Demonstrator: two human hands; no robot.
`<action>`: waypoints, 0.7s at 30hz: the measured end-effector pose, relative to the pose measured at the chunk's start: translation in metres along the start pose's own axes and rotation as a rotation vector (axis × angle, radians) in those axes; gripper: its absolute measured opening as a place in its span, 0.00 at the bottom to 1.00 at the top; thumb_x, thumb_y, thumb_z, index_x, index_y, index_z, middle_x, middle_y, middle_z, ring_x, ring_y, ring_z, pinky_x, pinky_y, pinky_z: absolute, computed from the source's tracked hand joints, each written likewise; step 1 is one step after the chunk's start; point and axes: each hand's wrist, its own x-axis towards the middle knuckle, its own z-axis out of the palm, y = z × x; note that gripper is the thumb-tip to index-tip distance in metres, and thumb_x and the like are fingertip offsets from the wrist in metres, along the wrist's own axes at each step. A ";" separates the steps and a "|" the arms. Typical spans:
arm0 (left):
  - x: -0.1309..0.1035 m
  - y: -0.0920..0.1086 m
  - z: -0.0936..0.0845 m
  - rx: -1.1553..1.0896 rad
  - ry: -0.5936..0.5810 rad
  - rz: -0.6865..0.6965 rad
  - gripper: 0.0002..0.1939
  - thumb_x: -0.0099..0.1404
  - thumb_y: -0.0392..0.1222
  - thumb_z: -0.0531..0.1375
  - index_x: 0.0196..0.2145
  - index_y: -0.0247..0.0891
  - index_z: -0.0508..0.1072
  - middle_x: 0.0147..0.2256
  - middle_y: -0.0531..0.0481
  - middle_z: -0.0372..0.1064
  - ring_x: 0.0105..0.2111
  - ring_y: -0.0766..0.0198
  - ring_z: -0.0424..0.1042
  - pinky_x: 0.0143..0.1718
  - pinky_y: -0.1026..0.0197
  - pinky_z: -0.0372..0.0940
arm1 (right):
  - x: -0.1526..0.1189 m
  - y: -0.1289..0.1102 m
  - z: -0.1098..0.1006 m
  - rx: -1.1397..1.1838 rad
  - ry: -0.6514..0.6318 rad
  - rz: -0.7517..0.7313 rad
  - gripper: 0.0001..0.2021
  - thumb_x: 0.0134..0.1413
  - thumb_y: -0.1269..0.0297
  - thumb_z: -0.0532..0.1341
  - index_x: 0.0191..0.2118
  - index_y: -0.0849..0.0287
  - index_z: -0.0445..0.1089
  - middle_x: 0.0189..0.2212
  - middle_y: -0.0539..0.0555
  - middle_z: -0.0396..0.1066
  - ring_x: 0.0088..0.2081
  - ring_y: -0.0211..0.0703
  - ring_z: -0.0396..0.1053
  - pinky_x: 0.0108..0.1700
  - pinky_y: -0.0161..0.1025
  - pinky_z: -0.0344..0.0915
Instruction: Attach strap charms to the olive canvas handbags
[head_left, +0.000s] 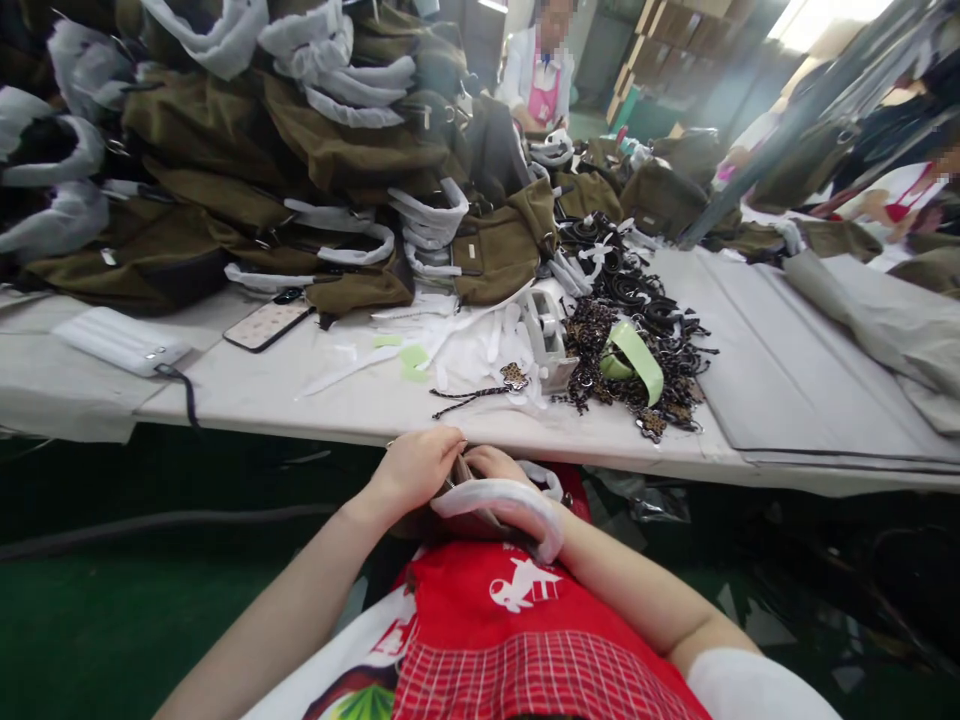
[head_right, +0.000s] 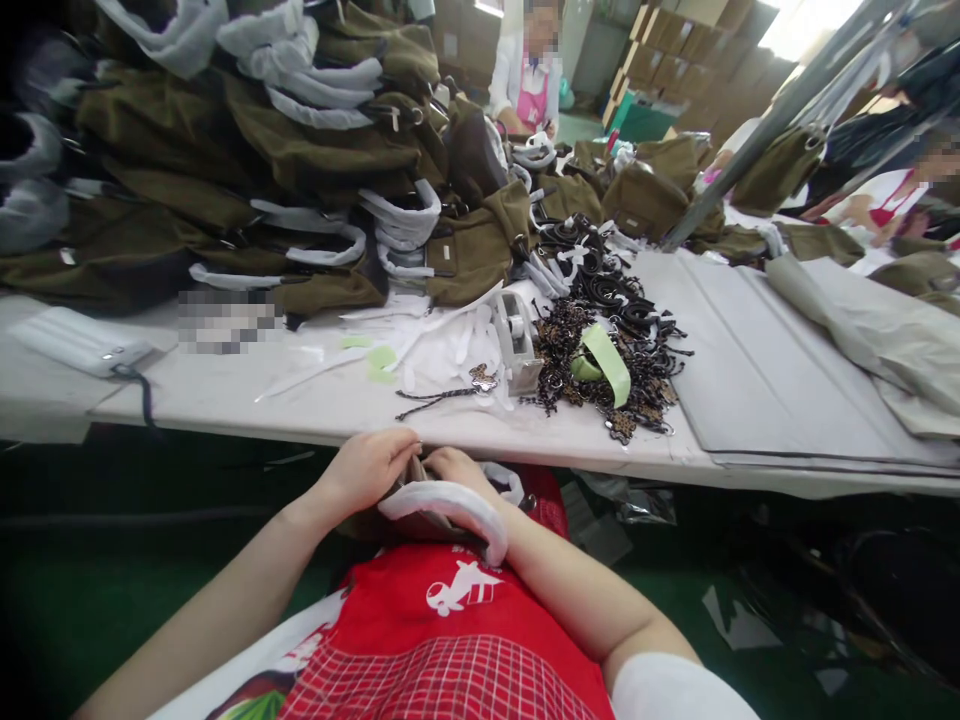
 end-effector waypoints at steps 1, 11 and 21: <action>0.008 0.000 0.003 0.055 -0.046 -0.009 0.13 0.71 0.39 0.50 0.34 0.40 0.74 0.34 0.48 0.76 0.35 0.58 0.75 0.35 0.59 0.66 | -0.003 0.001 -0.005 -0.036 0.088 -0.005 0.07 0.57 0.62 0.60 0.37 0.58 0.73 0.43 0.54 0.72 0.52 0.51 0.65 0.59 0.45 0.59; 0.048 0.019 0.024 0.167 -0.080 0.229 0.12 0.69 0.36 0.52 0.37 0.36 0.75 0.39 0.43 0.77 0.39 0.56 0.76 0.41 0.57 0.68 | -0.036 0.048 -0.114 -0.347 0.826 0.242 0.16 0.54 0.59 0.59 0.45 0.62 0.71 0.35 0.57 0.74 0.33 0.45 0.69 0.41 0.43 0.67; 0.077 0.015 0.055 0.104 -0.105 0.228 0.13 0.66 0.39 0.55 0.40 0.36 0.81 0.61 0.42 0.65 0.56 0.52 0.68 0.59 0.52 0.60 | -0.018 0.063 -0.124 -0.322 0.746 0.257 0.10 0.56 0.61 0.57 0.35 0.56 0.76 0.35 0.55 0.78 0.37 0.46 0.73 0.43 0.42 0.67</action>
